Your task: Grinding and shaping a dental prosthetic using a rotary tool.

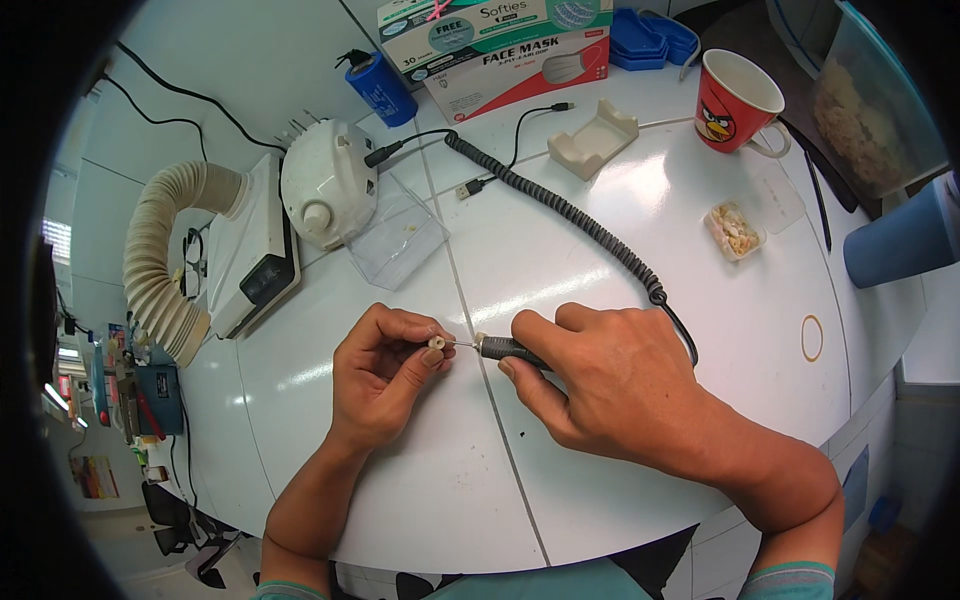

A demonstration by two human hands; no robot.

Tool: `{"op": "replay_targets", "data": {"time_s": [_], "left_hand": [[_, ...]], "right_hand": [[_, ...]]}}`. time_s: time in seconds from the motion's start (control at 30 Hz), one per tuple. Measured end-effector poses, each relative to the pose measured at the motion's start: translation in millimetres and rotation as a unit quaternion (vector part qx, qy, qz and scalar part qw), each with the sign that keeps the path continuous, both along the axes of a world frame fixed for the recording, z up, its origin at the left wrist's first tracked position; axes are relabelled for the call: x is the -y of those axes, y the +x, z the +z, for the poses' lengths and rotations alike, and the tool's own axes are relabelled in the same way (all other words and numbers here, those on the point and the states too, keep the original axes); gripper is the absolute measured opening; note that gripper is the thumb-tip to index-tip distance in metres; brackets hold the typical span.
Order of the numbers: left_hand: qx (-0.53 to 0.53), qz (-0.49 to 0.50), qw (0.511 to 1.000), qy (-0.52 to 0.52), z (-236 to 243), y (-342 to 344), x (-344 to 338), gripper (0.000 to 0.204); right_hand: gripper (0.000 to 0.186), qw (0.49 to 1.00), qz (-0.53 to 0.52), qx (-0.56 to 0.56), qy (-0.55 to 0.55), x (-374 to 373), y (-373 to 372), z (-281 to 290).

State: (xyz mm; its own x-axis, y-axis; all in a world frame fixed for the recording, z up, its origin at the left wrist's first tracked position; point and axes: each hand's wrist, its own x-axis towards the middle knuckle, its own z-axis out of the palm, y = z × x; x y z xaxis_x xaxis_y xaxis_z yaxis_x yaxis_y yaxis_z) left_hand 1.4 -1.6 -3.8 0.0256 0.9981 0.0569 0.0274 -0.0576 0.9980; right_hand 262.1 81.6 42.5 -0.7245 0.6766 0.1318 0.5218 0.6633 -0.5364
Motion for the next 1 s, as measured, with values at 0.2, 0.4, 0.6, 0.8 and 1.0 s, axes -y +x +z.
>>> {"op": "replay_targets", "data": {"time_s": [0.2, 0.4, 0.6, 0.8, 1.0], "left_hand": [[-0.012, -0.003, 1.000, 0.017, -1.3, -0.4, -1.2, 0.021], [-0.021, -0.008, 0.999, 0.026, -1.7, -1.2, -1.4, 0.022], [-0.034, -0.011, 0.999, 0.029, 0.8, -1.0, -1.2, 0.020], [-0.037, -0.009, 0.999, 0.024, 1.4, -0.1, -0.1, 0.019], [-0.042, -0.016, 0.999, 0.025, 0.7, -0.3, -0.2, 0.018]], "right_hand": [[0.021, 1.000, 0.001, 0.007, 0.002, 0.1, 0.1, 0.7], [0.021, 1.000, 0.004, 0.015, 0.003, 0.2, -0.4, 1.2], [0.021, 1.000, 0.008, 0.022, 0.014, 0.6, 0.2, 1.6], [0.021, 0.999, 0.007, 0.029, 0.019, 1.6, -0.2, 1.7], [0.021, 0.999, 0.007, 0.039, 0.029, 2.6, -0.4, 2.7]]}}
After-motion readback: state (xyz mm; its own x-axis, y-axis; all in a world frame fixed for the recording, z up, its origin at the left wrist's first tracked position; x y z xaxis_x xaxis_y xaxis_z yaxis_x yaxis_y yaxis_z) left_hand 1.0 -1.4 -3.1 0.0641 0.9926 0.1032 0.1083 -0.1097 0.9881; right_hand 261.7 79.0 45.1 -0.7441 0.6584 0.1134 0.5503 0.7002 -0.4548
